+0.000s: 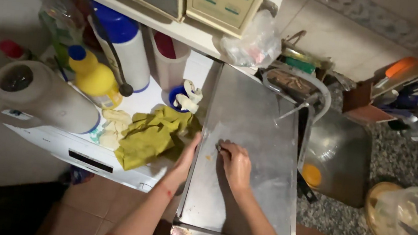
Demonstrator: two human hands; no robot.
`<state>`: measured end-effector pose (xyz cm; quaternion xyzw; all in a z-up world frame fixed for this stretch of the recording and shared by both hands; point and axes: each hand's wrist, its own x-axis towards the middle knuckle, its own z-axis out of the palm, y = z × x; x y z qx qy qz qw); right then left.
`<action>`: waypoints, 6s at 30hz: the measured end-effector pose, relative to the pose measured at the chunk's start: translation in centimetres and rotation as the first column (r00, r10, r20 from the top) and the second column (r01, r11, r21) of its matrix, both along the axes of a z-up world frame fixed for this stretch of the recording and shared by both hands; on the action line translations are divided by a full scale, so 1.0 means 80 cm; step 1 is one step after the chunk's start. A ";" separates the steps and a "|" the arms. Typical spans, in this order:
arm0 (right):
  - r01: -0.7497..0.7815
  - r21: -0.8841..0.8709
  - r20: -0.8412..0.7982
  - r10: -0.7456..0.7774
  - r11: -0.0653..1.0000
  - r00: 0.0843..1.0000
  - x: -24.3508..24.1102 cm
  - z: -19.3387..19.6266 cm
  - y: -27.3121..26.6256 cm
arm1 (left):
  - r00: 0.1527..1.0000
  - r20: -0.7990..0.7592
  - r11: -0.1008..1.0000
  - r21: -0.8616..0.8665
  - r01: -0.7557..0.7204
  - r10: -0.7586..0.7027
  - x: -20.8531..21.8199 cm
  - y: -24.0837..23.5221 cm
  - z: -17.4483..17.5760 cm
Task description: Washing a metal baking tray in a sink using soap and a yellow cloth.
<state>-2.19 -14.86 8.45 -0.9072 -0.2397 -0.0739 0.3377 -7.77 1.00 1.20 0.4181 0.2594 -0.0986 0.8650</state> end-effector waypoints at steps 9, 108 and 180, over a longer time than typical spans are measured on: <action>0.125 -0.012 -0.059 -0.125 0.992 0.990 0.056 -0.032 0.011 | 0.988 0.144 0.984 -0.176 -0.029 0.055 -0.070 -0.017 -0.004; -0.307 -0.093 0.185 0.319 0.947 0.930 -0.054 0.044 0.005 | 0.970 0.135 0.979 0.009 -0.203 0.200 -0.052 -0.024 0.065; -0.345 0.071 0.035 0.344 0.936 0.938 -0.105 0.058 0.006 | 0.950 0.213 0.970 -0.134 -0.204 0.229 -0.040 -0.016 0.036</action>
